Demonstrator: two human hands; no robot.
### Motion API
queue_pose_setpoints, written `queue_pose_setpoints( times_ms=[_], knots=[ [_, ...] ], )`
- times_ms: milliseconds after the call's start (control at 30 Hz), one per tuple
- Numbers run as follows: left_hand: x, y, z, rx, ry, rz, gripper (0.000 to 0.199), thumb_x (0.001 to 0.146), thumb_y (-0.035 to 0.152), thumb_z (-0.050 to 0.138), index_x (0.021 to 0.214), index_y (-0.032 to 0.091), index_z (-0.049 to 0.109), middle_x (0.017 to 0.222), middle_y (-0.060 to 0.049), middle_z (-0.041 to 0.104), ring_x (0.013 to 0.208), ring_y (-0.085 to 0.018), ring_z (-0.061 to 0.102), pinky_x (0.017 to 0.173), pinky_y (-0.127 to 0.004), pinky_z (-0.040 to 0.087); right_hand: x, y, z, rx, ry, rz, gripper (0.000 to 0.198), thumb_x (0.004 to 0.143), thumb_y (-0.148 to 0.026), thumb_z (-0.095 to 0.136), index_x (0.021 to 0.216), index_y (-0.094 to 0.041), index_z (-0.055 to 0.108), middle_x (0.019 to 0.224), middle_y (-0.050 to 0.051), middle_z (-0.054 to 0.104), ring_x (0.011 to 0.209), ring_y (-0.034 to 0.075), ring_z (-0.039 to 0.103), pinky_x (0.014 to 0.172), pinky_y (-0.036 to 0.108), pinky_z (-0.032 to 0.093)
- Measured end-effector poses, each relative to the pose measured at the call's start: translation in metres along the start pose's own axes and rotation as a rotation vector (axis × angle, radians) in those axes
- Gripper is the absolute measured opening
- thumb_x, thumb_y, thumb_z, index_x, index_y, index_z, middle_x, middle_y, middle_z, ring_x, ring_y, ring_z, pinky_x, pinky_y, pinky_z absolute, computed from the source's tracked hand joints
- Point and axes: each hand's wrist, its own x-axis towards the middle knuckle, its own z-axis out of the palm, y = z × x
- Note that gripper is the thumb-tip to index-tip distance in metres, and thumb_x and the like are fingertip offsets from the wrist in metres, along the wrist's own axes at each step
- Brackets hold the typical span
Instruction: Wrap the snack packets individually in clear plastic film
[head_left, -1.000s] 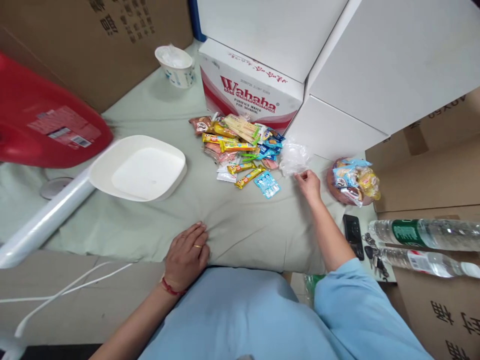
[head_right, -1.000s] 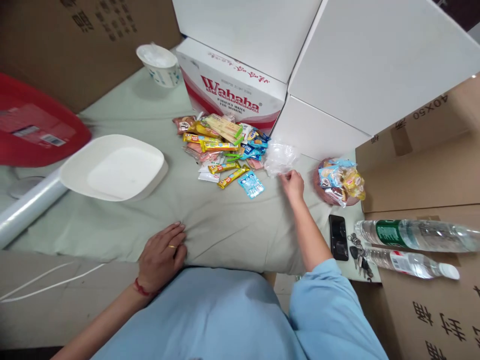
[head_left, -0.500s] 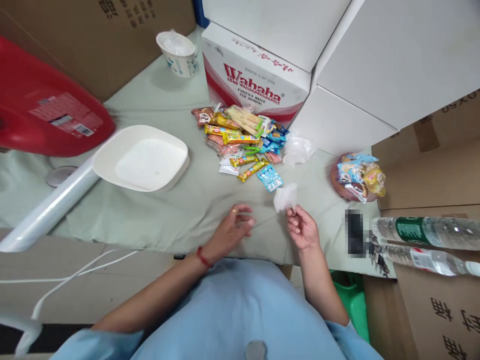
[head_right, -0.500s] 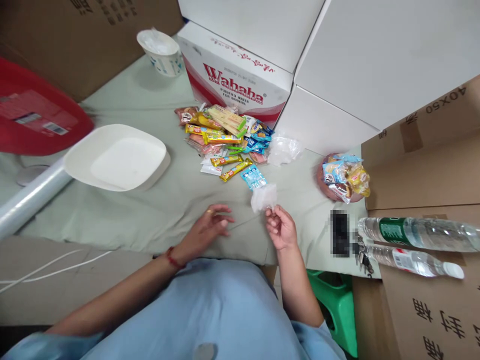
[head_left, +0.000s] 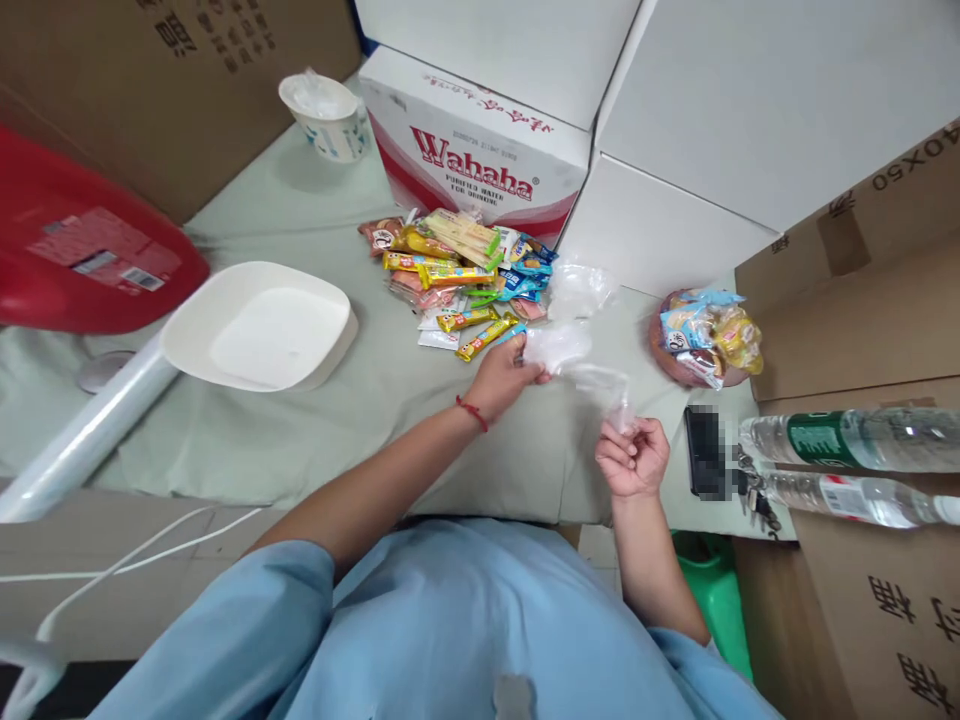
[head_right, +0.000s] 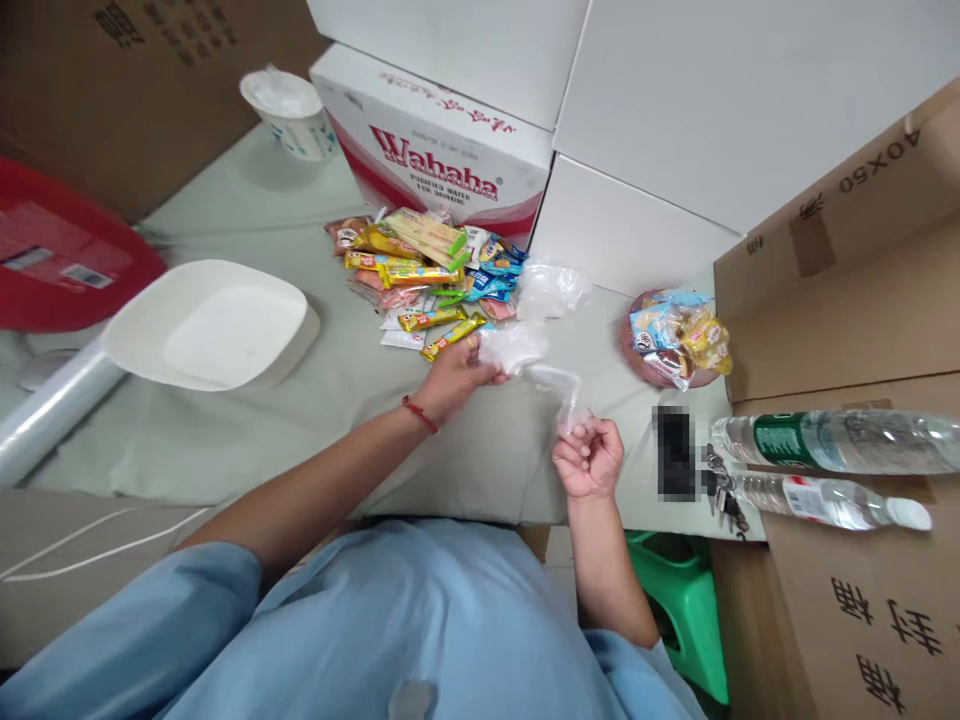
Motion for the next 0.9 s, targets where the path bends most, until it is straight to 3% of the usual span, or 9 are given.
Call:
queue_pose_setpoints(
  times_ms=[100, 200, 267, 367, 500, 633, 733, 800, 900],
  knots=[
    [0.025, 0.019, 0.015, 0.009, -0.058, 0.072, 0.066, 0.074, 0.026, 0.082, 0.135, 0.022, 0.055, 0.141, -0.013, 0.058, 0.100, -0.018, 0.068, 0.081, -0.035, 0.063, -0.007, -0.005, 0.004, 0.123, -0.036, -0.077, 0.025, 0.078, -0.012, 0.063, 0.068, -0.022, 0.042, 0.066, -0.005, 0.054, 0.045, 0.004, 0.040, 0.031, 0.011, 0.036],
    [0.023, 0.026, 0.025, 0.216, -0.029, 0.226, 0.093, 0.069, 0.026, 0.088, 0.151, 0.028, 0.044, 0.156, -0.016, 0.043, 0.114, -0.024, 0.062, 0.086, -0.037, 0.061, -0.013, -0.006, 0.006, 0.204, -0.069, -0.105, 0.026, 0.079, -0.010, 0.060, 0.071, -0.024, 0.040, 0.069, -0.005, 0.055, 0.046, 0.006, 0.041, 0.033, 0.012, 0.039],
    [0.006, 0.022, 0.027, 0.372, -0.052, 0.341, 0.087, 0.073, 0.029, 0.087, 0.151, 0.025, 0.048, 0.151, -0.017, 0.049, 0.117, -0.026, 0.060, 0.090, -0.036, 0.060, -0.015, -0.001, 0.002, 0.181, -0.069, -0.079, 0.025, 0.080, -0.012, 0.060, 0.072, -0.024, 0.039, 0.070, -0.005, 0.055, 0.047, 0.005, 0.040, 0.035, 0.011, 0.039],
    [-0.030, 0.010, 0.024, 0.497, -0.259, 0.428, 0.066, 0.086, 0.038, 0.077, 0.147, 0.025, 0.055, 0.144, -0.016, 0.057, 0.123, -0.028, 0.059, 0.097, -0.041, 0.057, -0.014, 0.016, -0.007, 0.038, 0.000, 0.055, 0.025, 0.078, -0.018, 0.064, 0.070, -0.023, 0.040, 0.067, -0.004, 0.054, 0.044, 0.005, 0.033, 0.032, 0.009, 0.032],
    [-0.056, -0.002, 0.011, 0.557, -0.385, 0.513, 0.061, 0.086, 0.045, 0.077, 0.142, 0.028, 0.061, 0.155, -0.014, 0.052, 0.149, -0.035, 0.040, 0.125, -0.055, 0.031, -0.010, 0.051, -0.012, -0.195, -0.029, 0.461, 0.023, 0.078, -0.028, 0.066, 0.071, -0.021, 0.047, 0.061, -0.003, 0.058, 0.038, 0.003, 0.022, 0.027, 0.009, 0.020],
    [-0.060, -0.004, -0.024, 0.472, -0.346, 0.364, 0.032, 0.092, 0.055, 0.068, 0.094, 0.023, 0.075, 0.113, -0.012, 0.074, 0.136, -0.033, 0.054, 0.118, -0.051, 0.038, -0.007, 0.068, -0.004, -0.252, -0.218, 0.678, 0.026, 0.085, -0.036, 0.061, 0.069, -0.019, 0.050, 0.061, -0.001, 0.062, 0.033, 0.002, 0.021, 0.025, 0.011, 0.019],
    [-0.066, -0.002, -0.051, 0.315, -0.193, 0.195, 0.045, 0.091, 0.064, 0.064, 0.081, 0.020, 0.067, 0.090, -0.007, 0.071, 0.098, -0.024, 0.066, 0.092, -0.038, 0.050, -0.002, 0.063, 0.005, -0.249, -0.207, 0.602, 0.024, 0.087, -0.031, 0.061, 0.070, -0.019, 0.050, 0.060, -0.003, 0.059, 0.034, 0.002, 0.020, 0.026, 0.011, 0.020],
    [-0.073, -0.003, -0.061, 0.282, -0.028, 0.110, 0.047, 0.088, 0.066, 0.066, 0.081, 0.019, 0.063, 0.081, -0.003, 0.066, 0.079, -0.018, 0.061, 0.078, -0.031, 0.048, 0.003, 0.059, 0.012, -0.288, -0.099, 0.444, 0.021, 0.088, -0.030, 0.065, 0.074, -0.020, 0.052, 0.065, -0.004, 0.058, 0.038, 0.003, 0.025, 0.029, 0.011, 0.022],
    [-0.082, -0.008, -0.061, 0.322, 0.210, 0.066, 0.044, 0.089, 0.062, 0.063, 0.076, 0.020, 0.059, 0.072, 0.000, 0.061, 0.072, -0.015, 0.054, 0.072, -0.028, 0.043, 0.009, 0.067, 0.021, -0.461, 0.090, 0.126, 0.023, 0.087, -0.040, 0.074, 0.086, -0.022, 0.059, 0.087, -0.001, 0.064, 0.056, 0.006, 0.046, 0.044, 0.014, 0.041]
  ],
)
